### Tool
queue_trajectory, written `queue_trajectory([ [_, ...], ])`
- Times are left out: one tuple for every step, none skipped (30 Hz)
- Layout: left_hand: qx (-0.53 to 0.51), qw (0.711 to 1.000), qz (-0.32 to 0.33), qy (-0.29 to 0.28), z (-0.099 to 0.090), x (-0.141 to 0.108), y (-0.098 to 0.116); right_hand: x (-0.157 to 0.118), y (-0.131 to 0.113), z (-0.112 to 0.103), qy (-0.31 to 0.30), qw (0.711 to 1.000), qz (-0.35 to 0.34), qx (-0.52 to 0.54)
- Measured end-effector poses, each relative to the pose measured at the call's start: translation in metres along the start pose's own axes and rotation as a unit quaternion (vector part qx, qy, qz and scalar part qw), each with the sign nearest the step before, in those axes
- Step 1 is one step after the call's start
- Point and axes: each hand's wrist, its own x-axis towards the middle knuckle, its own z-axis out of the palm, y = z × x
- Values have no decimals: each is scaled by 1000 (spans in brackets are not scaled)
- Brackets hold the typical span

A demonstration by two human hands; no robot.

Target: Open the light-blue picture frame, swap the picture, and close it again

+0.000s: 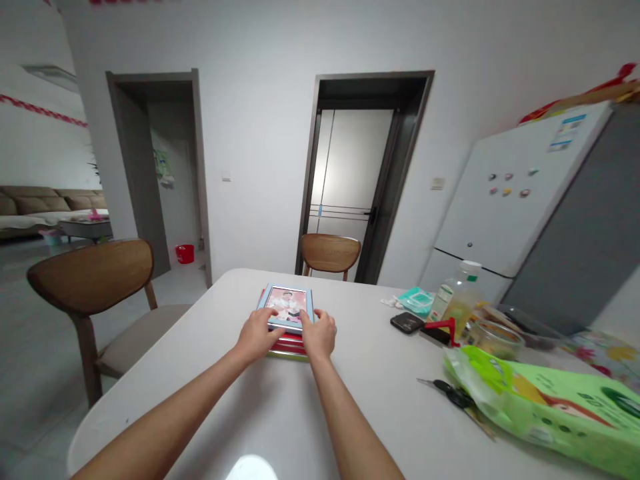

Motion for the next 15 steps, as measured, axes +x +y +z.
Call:
queue_trajectory([
  [30, 999, 13, 1, 1, -1, -3, 4, 4, 0, 1, 1000, 13, -17],
  [57, 998, 24, -1, 2, -2, -6, 8, 7, 1, 0, 999, 26, -31],
  [81, 996, 34, -5, 3, -3, -9, 10, 10, 3, -2, 998, 40, -41],
  [100, 994, 44, -7, 5, -5, -12, 12, 13, 5, -1, 998, 51, -47],
  [114, 992, 54, -7, 7, -7, -14, 13, 14, 6, 3, 997, 60, -47],
  [124, 990, 63, -5, 8, -8, -16, 14, 15, 8, 9, 997, 67, -42],
  [130, 989, 71, -2, 9, -9, -18, 14, 14, 9, 17, 997, 69, -32],
  [132, 988, 78, 3, 9, -9, -18, 13, 12, 9, 24, 997, 67, -18],
  [130, 988, 85, 9, 8, -9, -18, 11, 8, 9, 31, 998, 60, 0],
  [125, 988, 91, 17, 7, -8, -17, 9, 4, 7, 36, 998, 49, 21],
  [118, 988, 97, 24, 4, -7, -14, 4, -2, 5, 41, 998, 33, 42],
  [108, 988, 105, 31, 2, -6, -11, -2, -9, 1, 45, 997, 15, 63],
  [96, 988, 114, 37, -1, -5, -6, -10, -16, -3, 48, 995, -6, 83],
  [83, 988, 126, 42, -3, -7, -1, -21, -24, -9, 51, 993, -26, 100],
  [68, 987, 139, 46, -5, -10, 6, -34, -31, -16, 51, 990, -51, 117],
])
